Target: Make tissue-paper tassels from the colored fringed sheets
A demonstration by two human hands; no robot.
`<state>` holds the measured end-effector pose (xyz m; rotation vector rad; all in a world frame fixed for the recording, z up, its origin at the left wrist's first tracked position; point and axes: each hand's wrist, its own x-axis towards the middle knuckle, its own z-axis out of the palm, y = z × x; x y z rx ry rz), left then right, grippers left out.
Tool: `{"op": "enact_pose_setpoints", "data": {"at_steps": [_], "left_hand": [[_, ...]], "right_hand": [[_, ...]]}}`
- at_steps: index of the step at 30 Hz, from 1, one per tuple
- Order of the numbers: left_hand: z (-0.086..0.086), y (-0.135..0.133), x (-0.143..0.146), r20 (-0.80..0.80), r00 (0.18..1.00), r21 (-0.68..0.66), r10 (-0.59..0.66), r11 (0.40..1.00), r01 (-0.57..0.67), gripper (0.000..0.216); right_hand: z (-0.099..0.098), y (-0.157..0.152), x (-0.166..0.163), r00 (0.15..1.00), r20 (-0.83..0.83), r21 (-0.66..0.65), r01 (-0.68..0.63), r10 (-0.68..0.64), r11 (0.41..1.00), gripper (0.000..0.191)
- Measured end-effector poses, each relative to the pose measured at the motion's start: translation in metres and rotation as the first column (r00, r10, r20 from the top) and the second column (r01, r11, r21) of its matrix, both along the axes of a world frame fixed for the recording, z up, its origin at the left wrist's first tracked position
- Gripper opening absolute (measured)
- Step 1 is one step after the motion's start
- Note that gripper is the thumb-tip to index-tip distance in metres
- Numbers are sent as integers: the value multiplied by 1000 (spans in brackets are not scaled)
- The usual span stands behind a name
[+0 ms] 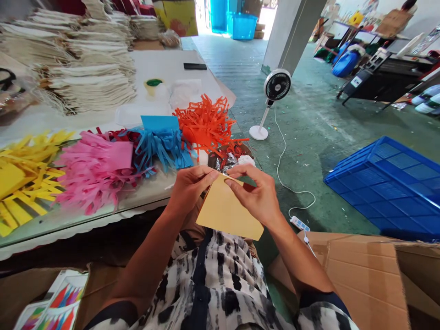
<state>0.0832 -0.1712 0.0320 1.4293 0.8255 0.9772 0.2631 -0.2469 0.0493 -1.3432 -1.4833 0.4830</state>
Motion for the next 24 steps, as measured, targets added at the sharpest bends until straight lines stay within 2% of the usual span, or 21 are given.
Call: {"op": "enact_pose_setpoints", "data": {"at_steps": [3, 4, 7, 10, 12, 14, 16, 18, 19, 22, 24], "left_hand": [[-3, 3, -3, -2, 1000, 45, 31, 999, -31, 26], [-4, 5, -4, -3, 999, 62, 45, 997, -45, 25], [-8, 8, -7, -6, 993, 136, 118, 984, -116, 24], [-11, 9, -11, -30, 970, 267, 241, 937, -224, 23], [-14, 10, -18, -62, 930, 426, 362, 852, -303, 23], [-17, 13, -29, -79, 869, 609, 489, 714, -346, 21], [-22, 19, -44, -70, 807, 742, 587, 571, -351, 20], [-26, 26, -62, -49, 762, 800, 646, 482, -357, 18], [-27, 30, -72, -35, 740, 808, 671, 455, -374, 17], [-22, 39, -104, 20, 653, 772, 757, 403, -491, 17], [-14, 44, -126, 22, 610, 689, 792, 431, -583, 20]], "right_hand": [[5, -2, 7, 998, -39, -136, -48, 43, 990, 57], [6, -3, 11, 998, -29, -190, -60, 56, 980, 57], [7, 0, 18, 996, 26, -327, -75, 88, 942, 26], [7, 10, 17, 991, 41, -375, -104, 129, 921, 31], [7, 21, 11, 984, 47, -368, -141, 170, 919, 35], [8, 35, 3, 971, 28, -385, -209, 237, 899, 39], [9, 51, -6, 948, -32, -438, -299, 318, 848, 41], [11, 69, -19, 917, -75, -470, -379, 391, 797, 41], [13, 77, -28, 904, -64, -462, -402, 423, 790, 41], [22, 104, -59, 868, 65, -374, -436, 492, 818, 41], [27, 122, -81, 828, 108, -341, -488, 550, 803, 42]]}}
